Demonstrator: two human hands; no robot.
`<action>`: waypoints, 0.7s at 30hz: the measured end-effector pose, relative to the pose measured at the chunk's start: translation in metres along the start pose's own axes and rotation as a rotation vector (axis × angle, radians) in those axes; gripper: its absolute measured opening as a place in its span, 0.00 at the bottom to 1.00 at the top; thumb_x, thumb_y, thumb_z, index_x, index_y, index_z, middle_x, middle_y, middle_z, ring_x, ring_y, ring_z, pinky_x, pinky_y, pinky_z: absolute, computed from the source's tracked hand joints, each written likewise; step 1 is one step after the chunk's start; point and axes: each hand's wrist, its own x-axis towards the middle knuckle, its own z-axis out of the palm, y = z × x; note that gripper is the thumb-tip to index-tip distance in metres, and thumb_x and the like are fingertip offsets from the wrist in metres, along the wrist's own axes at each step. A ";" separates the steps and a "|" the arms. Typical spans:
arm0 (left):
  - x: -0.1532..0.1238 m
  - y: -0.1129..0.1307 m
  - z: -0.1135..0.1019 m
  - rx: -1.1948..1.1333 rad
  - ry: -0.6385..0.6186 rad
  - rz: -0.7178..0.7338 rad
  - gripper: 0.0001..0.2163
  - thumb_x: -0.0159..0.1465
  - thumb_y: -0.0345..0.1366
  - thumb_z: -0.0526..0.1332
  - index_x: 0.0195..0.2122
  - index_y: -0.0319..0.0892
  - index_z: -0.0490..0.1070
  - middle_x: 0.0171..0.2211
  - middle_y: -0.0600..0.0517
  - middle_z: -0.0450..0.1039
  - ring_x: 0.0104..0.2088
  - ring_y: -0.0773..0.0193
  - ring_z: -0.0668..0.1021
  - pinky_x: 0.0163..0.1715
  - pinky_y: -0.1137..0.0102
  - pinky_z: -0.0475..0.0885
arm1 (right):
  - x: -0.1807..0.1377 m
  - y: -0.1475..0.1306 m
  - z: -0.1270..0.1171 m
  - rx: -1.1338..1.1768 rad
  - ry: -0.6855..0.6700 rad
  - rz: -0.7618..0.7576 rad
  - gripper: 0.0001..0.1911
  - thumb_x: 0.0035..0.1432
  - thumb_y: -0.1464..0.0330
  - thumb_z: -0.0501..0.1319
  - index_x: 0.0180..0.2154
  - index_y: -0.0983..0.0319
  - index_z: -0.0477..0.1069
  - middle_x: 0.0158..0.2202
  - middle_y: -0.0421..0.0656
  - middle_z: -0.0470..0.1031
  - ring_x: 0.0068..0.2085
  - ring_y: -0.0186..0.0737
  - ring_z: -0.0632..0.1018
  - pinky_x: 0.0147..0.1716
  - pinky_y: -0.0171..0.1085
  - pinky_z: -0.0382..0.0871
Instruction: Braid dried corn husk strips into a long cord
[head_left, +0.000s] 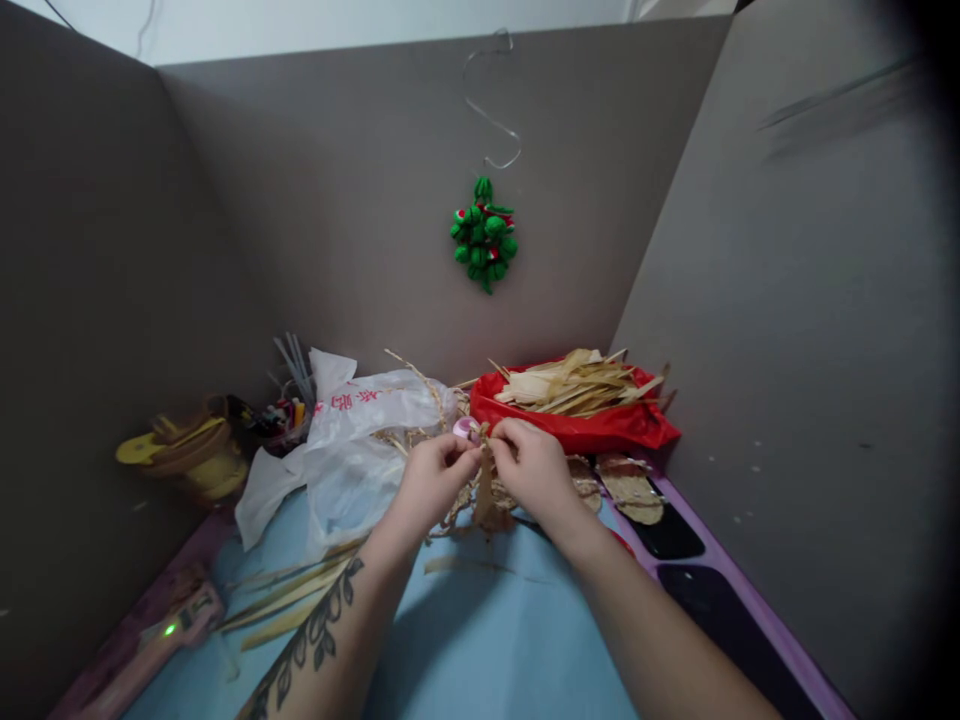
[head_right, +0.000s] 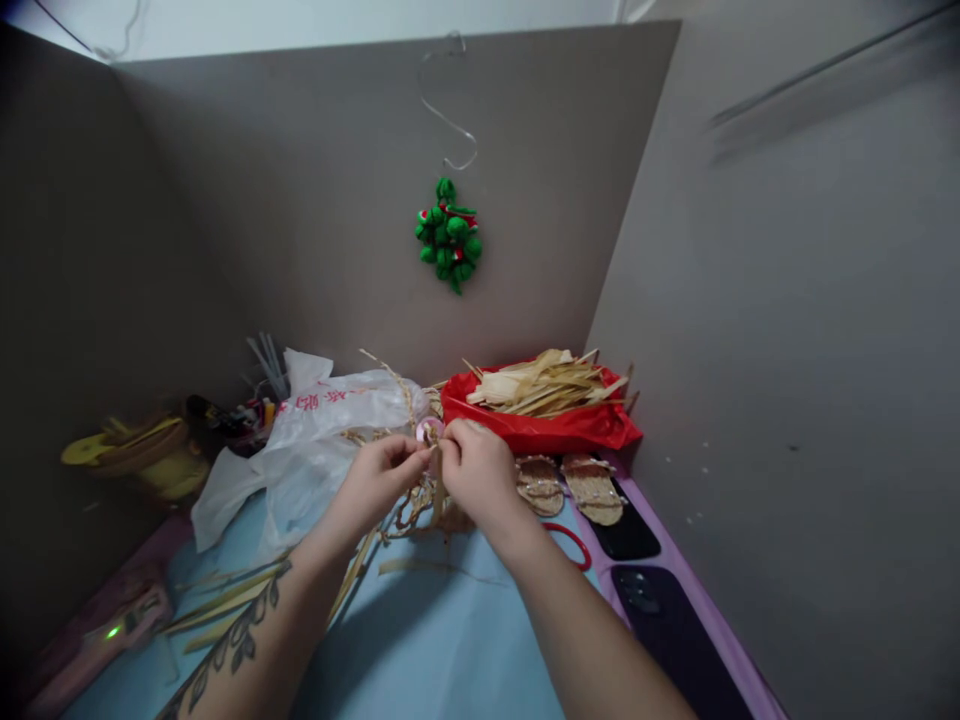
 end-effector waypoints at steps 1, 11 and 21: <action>-0.001 0.001 0.004 -0.052 0.014 -0.054 0.10 0.58 0.38 0.57 0.26 0.37 0.72 0.20 0.54 0.70 0.21 0.69 0.69 0.20 0.76 0.61 | -0.002 -0.002 0.004 -0.023 0.049 0.020 0.07 0.51 0.72 0.53 0.23 0.61 0.65 0.23 0.39 0.68 0.28 0.36 0.67 0.30 0.34 0.57; -0.013 0.005 0.016 0.226 0.149 0.181 0.09 0.62 0.33 0.54 0.32 0.40 0.73 0.32 0.48 0.75 0.32 0.64 0.74 0.35 0.71 0.66 | 0.001 0.016 0.022 0.559 -0.031 0.300 0.07 0.47 0.68 0.57 0.20 0.63 0.66 0.20 0.38 0.67 0.24 0.33 0.66 0.26 0.33 0.60; -0.021 0.009 0.028 0.584 0.106 0.231 0.14 0.60 0.26 0.51 0.46 0.37 0.68 0.42 0.42 0.73 0.40 0.58 0.75 0.41 0.65 0.70 | -0.002 0.010 0.023 0.487 0.067 0.285 0.08 0.49 0.66 0.57 0.21 0.63 0.67 0.21 0.39 0.68 0.25 0.35 0.67 0.28 0.34 0.61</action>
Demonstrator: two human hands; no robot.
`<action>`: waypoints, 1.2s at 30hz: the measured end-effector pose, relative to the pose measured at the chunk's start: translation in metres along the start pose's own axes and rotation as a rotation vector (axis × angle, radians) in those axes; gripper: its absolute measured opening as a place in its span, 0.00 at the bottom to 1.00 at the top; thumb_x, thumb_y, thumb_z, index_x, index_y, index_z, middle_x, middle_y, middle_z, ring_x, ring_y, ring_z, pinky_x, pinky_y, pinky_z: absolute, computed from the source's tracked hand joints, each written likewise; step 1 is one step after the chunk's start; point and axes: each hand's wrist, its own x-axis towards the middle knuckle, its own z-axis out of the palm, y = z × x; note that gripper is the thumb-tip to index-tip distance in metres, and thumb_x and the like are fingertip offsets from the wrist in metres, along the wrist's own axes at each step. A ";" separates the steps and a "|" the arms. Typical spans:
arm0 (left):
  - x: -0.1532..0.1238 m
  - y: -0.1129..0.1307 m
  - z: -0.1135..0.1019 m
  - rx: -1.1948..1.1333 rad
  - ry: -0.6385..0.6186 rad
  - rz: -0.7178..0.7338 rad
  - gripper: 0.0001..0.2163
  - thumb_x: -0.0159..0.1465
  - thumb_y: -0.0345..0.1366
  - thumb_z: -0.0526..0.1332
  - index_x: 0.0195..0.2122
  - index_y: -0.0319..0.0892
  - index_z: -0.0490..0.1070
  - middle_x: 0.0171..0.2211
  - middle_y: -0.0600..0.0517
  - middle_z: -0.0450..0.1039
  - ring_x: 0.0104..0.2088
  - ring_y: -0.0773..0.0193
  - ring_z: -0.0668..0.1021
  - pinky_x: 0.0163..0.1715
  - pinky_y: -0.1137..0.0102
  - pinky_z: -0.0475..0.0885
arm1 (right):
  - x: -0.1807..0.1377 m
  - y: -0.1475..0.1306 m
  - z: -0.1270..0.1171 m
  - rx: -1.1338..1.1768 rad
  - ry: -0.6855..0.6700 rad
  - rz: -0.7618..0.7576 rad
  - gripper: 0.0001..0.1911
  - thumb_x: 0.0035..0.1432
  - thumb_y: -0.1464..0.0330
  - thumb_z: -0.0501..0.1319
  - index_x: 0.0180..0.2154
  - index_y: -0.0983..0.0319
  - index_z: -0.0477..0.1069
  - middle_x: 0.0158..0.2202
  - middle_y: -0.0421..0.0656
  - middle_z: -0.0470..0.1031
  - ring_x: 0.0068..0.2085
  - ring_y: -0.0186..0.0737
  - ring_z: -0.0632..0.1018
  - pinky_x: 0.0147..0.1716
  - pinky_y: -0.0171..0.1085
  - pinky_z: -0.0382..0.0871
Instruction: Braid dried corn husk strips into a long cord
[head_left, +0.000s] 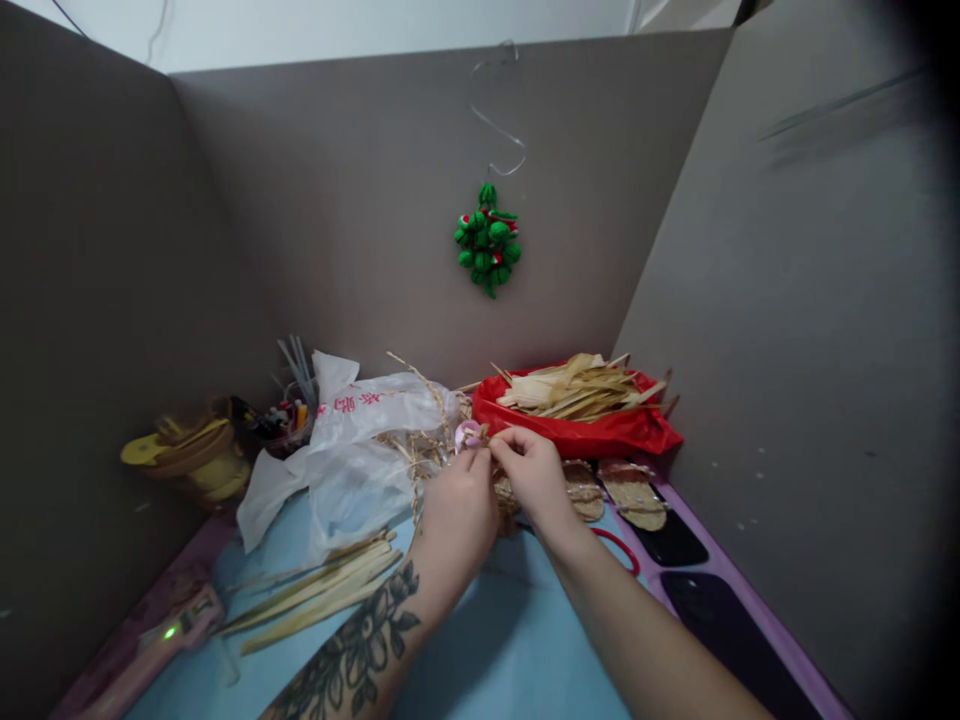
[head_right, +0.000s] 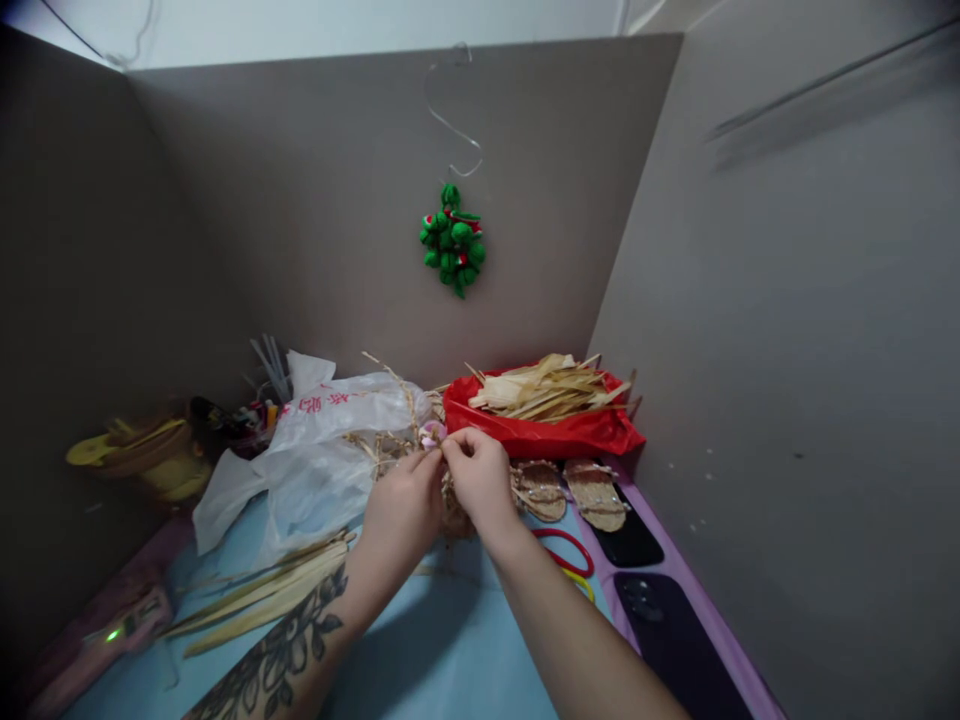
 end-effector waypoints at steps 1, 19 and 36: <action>-0.002 0.003 -0.001 0.038 -0.029 0.002 0.16 0.59 0.25 0.51 0.48 0.36 0.67 0.44 0.41 0.72 0.41 0.57 0.75 0.41 0.65 0.70 | 0.000 0.001 0.001 -0.016 0.009 -0.005 0.08 0.49 0.66 0.56 0.21 0.62 0.67 0.21 0.38 0.68 0.26 0.35 0.67 0.28 0.33 0.61; 0.015 -0.021 -0.003 -0.368 -0.031 -0.140 0.08 0.61 0.35 0.53 0.33 0.41 0.72 0.28 0.50 0.75 0.28 0.65 0.73 0.29 0.74 0.64 | 0.002 -0.002 0.005 0.153 -0.164 0.141 0.08 0.47 0.64 0.56 0.23 0.62 0.63 0.20 0.37 0.64 0.23 0.32 0.64 0.23 0.31 0.58; 0.020 -0.032 -0.001 -0.614 -0.040 -0.238 0.12 0.60 0.40 0.53 0.23 0.40 0.65 0.19 0.57 0.63 0.21 0.70 0.65 0.23 0.76 0.57 | 0.000 -0.006 -0.004 -0.260 -0.124 -0.189 0.06 0.53 0.68 0.54 0.27 0.60 0.68 0.25 0.40 0.71 0.28 0.37 0.70 0.29 0.33 0.61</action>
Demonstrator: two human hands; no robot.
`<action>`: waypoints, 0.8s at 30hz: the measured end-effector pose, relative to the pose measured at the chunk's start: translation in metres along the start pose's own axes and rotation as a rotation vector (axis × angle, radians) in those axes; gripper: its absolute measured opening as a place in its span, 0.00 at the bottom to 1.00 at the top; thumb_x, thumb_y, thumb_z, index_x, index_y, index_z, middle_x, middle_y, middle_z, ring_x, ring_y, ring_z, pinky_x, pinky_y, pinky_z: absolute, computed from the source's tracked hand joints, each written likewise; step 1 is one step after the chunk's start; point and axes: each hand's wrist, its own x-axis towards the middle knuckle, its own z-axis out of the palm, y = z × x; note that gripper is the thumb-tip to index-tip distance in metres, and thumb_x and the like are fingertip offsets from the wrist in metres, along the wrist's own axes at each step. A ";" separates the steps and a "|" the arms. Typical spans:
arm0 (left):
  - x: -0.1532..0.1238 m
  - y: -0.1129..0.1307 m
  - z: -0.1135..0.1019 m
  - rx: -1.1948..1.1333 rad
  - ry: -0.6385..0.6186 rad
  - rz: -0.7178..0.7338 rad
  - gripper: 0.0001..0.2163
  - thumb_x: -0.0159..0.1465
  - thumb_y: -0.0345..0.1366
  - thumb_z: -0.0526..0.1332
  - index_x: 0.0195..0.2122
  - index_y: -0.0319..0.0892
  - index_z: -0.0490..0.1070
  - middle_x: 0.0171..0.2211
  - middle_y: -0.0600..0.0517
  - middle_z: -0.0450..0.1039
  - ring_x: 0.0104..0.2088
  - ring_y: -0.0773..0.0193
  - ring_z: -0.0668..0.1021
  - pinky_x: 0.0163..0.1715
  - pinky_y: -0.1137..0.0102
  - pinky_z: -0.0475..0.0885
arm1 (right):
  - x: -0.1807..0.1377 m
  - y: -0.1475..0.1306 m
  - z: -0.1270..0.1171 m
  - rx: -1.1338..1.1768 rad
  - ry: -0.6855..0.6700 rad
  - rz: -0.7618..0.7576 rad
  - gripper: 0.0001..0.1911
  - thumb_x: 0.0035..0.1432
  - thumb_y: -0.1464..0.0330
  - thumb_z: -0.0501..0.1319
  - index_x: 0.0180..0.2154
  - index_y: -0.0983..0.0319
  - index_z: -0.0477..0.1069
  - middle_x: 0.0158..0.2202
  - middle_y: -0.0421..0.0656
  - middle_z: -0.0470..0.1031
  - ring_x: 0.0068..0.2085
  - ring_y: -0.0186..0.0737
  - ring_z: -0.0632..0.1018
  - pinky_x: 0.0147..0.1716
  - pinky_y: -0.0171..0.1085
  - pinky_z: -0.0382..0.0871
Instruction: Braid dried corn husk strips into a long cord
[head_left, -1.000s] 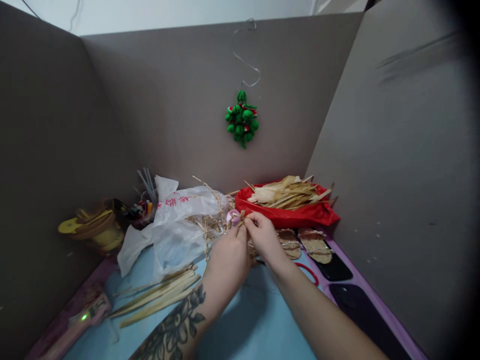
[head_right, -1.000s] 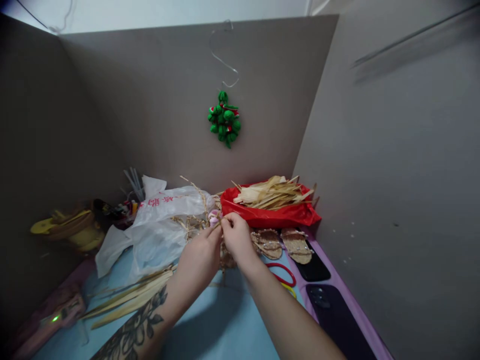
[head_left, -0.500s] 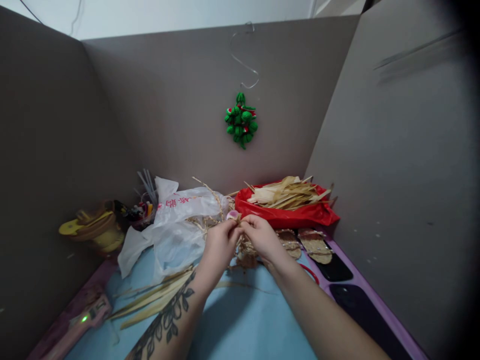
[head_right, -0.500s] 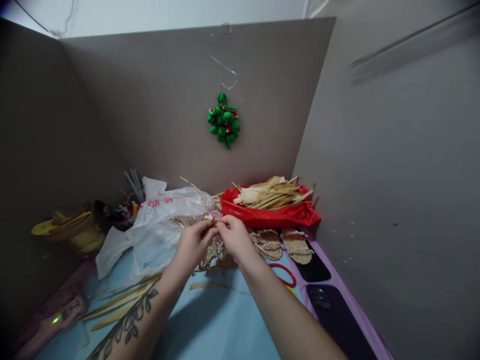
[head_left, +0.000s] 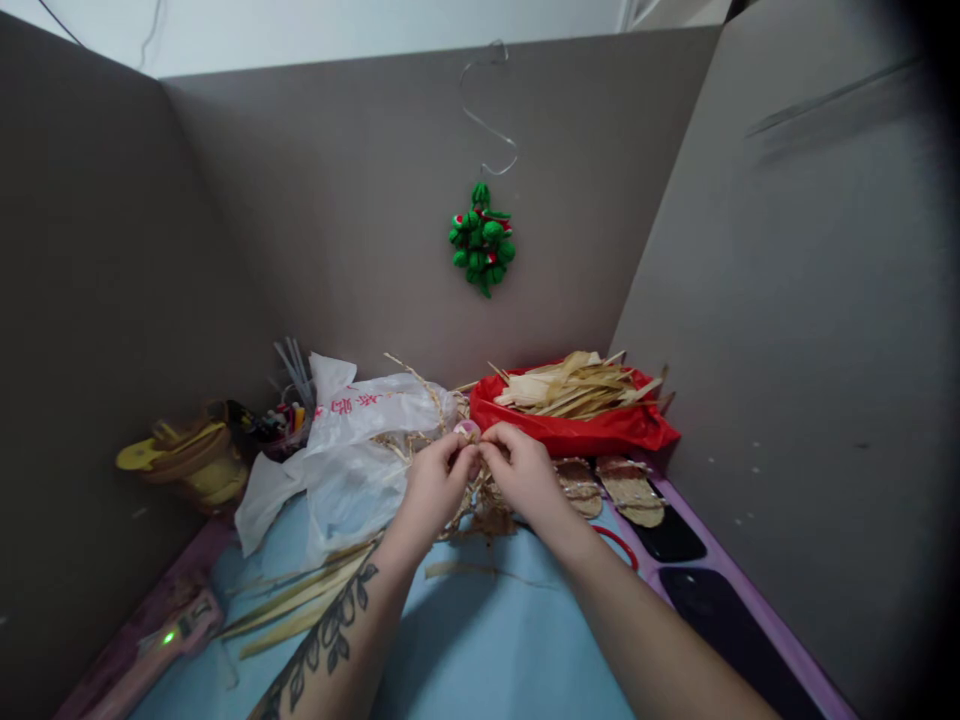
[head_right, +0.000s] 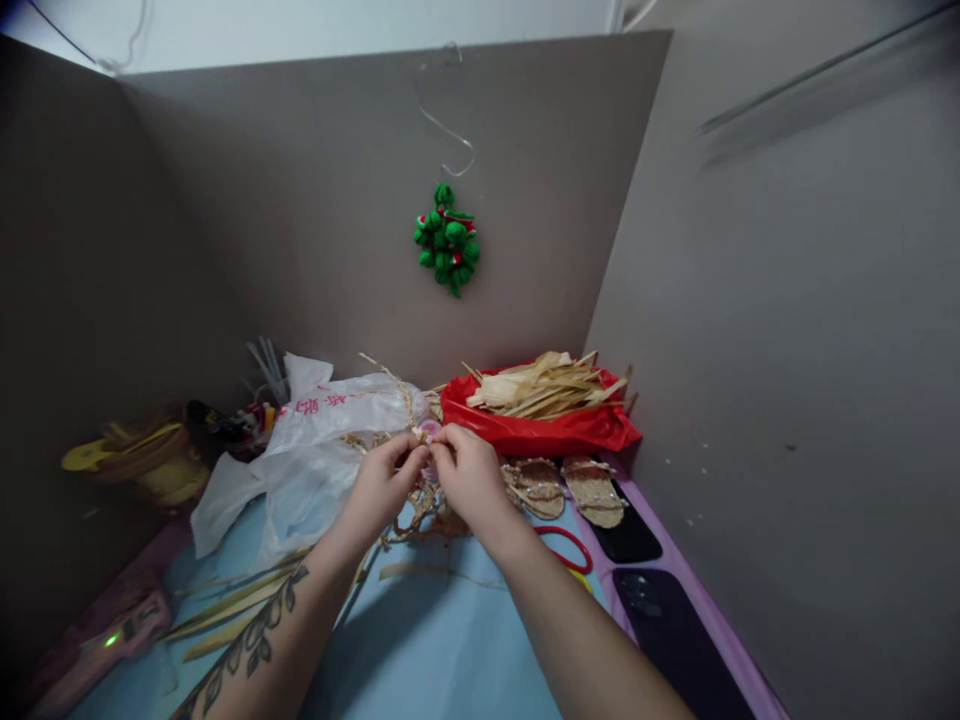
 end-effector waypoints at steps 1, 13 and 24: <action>0.000 -0.001 0.000 -0.035 -0.002 -0.007 0.12 0.60 0.40 0.53 0.23 0.40 0.64 0.19 0.57 0.63 0.21 0.70 0.65 0.22 0.76 0.57 | 0.001 0.000 -0.001 0.044 -0.018 0.019 0.07 0.53 0.67 0.54 0.27 0.61 0.68 0.25 0.40 0.71 0.28 0.36 0.70 0.29 0.33 0.61; -0.001 0.002 0.002 0.051 0.048 0.038 0.12 0.61 0.40 0.52 0.23 0.40 0.63 0.20 0.57 0.61 0.23 0.70 0.64 0.24 0.76 0.57 | 0.008 -0.003 -0.019 0.401 -0.151 0.277 0.10 0.43 0.64 0.63 0.25 0.65 0.70 0.19 0.37 0.68 0.21 0.30 0.65 0.21 0.31 0.57; 0.005 0.000 -0.010 -0.137 0.036 -0.070 0.12 0.60 0.41 0.53 0.22 0.40 0.62 0.18 0.58 0.59 0.22 0.70 0.62 0.23 0.76 0.57 | 0.018 0.002 -0.043 0.568 -0.038 0.447 0.20 0.46 0.52 0.62 0.29 0.63 0.69 0.25 0.42 0.75 0.18 0.29 0.69 0.17 0.29 0.58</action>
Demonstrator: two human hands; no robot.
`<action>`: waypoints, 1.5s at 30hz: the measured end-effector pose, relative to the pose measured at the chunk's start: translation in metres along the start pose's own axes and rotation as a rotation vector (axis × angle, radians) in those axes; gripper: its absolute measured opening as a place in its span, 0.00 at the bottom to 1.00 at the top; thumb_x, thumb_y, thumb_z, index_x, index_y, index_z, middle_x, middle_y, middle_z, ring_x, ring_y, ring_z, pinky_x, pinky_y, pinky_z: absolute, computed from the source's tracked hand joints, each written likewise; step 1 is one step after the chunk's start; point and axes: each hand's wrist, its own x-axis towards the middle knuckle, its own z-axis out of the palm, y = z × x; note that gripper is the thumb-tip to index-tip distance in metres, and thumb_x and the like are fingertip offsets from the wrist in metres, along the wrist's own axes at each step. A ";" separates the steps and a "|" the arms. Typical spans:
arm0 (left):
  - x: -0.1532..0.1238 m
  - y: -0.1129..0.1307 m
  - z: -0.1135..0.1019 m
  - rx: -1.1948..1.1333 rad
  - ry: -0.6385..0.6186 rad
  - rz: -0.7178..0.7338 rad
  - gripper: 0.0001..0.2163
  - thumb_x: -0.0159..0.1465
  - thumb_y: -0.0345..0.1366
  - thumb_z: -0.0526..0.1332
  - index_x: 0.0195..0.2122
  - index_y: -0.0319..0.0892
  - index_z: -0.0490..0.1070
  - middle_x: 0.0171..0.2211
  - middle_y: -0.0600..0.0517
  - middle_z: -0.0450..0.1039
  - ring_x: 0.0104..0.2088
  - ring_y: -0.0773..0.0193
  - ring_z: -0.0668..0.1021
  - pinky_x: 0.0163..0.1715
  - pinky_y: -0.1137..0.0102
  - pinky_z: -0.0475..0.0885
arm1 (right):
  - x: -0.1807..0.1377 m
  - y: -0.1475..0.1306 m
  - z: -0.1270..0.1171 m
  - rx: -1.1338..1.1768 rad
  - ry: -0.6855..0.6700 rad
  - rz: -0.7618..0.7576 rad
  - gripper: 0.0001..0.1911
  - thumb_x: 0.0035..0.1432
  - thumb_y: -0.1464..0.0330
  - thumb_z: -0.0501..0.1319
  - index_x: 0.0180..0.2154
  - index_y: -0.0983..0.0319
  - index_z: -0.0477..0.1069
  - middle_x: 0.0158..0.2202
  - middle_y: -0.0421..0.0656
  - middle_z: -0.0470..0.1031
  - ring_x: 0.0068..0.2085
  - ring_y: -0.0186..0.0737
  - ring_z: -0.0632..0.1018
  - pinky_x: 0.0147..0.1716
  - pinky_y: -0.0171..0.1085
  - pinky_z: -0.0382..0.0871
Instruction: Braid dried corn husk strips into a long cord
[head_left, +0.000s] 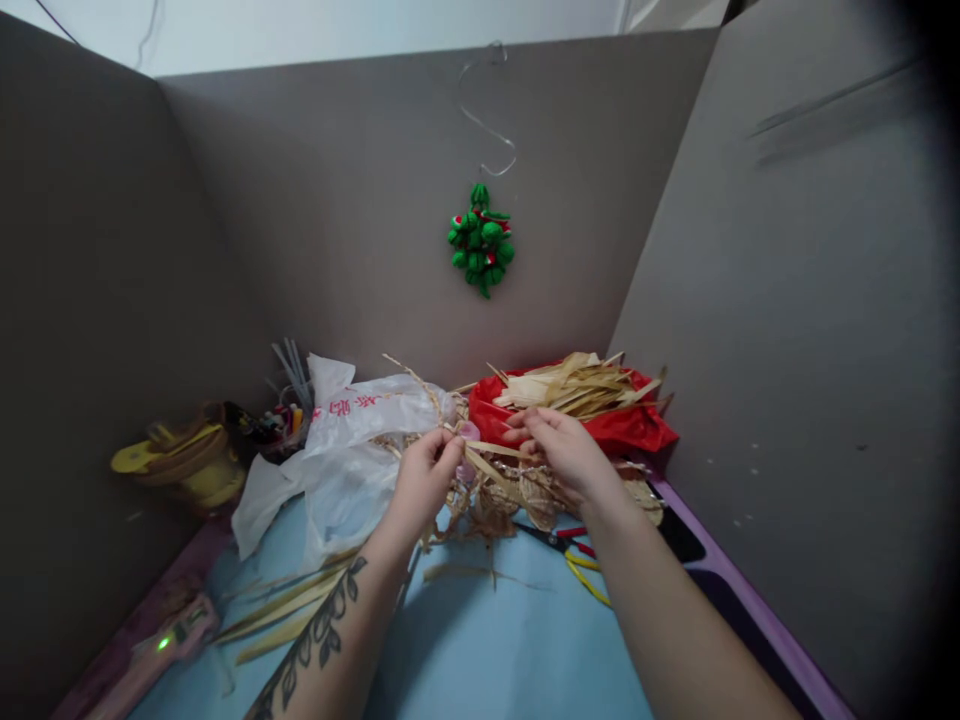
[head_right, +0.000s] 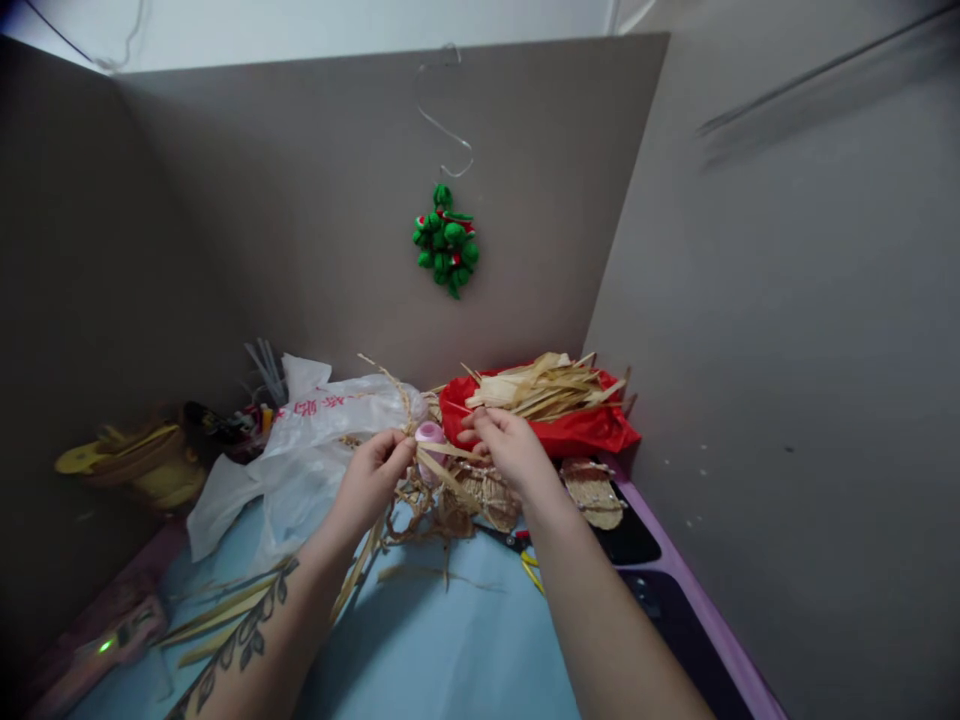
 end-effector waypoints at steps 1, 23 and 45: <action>0.001 0.000 -0.001 -0.003 0.004 0.000 0.12 0.59 0.41 0.53 0.22 0.40 0.61 0.18 0.58 0.58 0.22 0.70 0.62 0.23 0.76 0.56 | 0.001 -0.003 -0.006 -0.019 0.027 -0.005 0.20 0.45 0.52 0.62 0.30 0.63 0.69 0.26 0.42 0.76 0.17 0.28 0.68 0.16 0.28 0.57; -0.005 0.005 -0.003 0.330 -0.230 0.229 0.11 0.61 0.35 0.51 0.21 0.40 0.59 0.21 0.56 0.62 0.24 0.70 0.65 0.26 0.74 0.55 | 0.127 -0.048 -0.077 -1.659 -0.087 -0.317 0.20 0.45 0.80 0.57 0.37 0.55 0.77 0.41 0.45 0.75 0.42 0.43 0.73 0.38 0.36 0.63; -0.002 0.002 -0.005 0.327 -0.188 0.235 0.12 0.61 0.36 0.51 0.21 0.41 0.61 0.20 0.56 0.63 0.24 0.69 0.66 0.26 0.74 0.56 | 0.150 -0.037 -0.106 -0.254 0.670 -0.148 0.10 0.39 0.75 0.62 0.26 0.62 0.64 0.20 0.38 0.66 0.24 0.36 0.70 0.23 0.33 0.64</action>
